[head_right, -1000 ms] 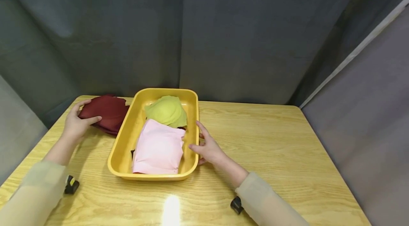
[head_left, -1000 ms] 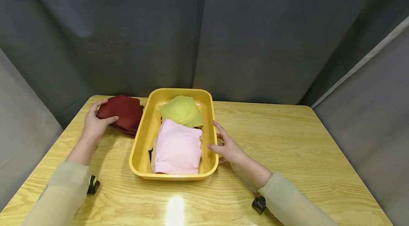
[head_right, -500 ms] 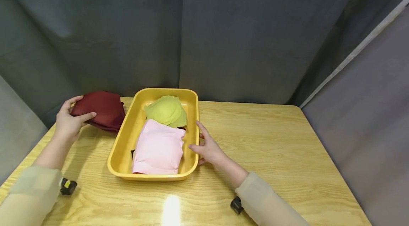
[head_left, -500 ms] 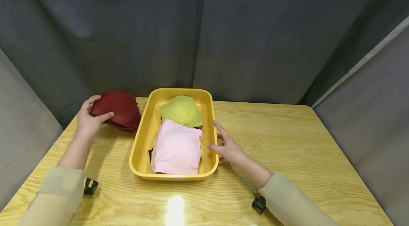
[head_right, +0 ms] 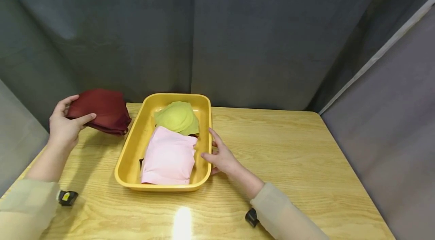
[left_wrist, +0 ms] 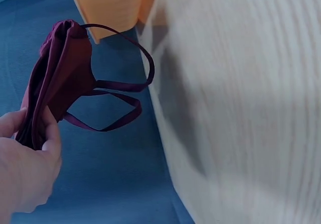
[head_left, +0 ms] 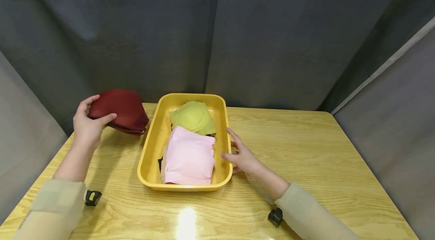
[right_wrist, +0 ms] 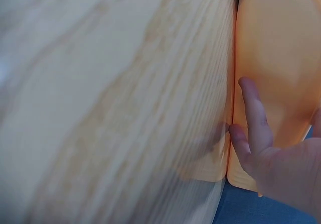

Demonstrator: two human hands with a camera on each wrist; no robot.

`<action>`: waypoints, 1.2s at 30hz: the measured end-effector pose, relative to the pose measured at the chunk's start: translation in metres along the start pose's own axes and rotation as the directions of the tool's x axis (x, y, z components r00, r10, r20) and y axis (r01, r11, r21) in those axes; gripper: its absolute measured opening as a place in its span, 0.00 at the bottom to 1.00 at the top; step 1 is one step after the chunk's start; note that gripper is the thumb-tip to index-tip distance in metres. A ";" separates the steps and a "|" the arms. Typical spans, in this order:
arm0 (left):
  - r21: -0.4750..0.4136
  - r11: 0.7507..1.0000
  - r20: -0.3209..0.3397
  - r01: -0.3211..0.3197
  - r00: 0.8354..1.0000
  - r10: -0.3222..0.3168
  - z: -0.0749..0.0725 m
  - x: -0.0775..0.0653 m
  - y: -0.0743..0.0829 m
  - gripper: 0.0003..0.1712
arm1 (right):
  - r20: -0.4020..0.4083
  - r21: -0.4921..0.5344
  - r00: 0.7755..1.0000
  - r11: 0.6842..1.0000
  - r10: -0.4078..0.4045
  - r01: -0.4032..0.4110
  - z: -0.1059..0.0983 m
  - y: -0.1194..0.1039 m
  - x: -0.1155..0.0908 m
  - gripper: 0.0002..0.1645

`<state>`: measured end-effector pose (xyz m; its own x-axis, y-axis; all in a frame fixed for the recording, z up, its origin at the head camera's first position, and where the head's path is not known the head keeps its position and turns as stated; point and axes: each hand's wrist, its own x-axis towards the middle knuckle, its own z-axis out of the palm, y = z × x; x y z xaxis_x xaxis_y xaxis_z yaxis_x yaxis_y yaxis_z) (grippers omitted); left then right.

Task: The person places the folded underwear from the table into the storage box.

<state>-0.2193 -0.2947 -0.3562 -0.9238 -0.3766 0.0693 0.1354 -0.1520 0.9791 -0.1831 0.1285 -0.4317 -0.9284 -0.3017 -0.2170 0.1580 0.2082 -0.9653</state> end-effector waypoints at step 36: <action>-0.175 0.983 -0.031 -0.064 0.998 0.059 0.053 -0.037 0.051 0.44 | 0.017 0.010 1.000 1.000 -0.006 0.005 -0.002 0.000 0.003 0.50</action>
<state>-0.1969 -0.2402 -0.2986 -0.9027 -0.4128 0.1212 0.2545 -0.2851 0.9241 -0.1868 0.1292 -0.4316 -0.9235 -0.3184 -0.2140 0.1561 0.1975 -0.9678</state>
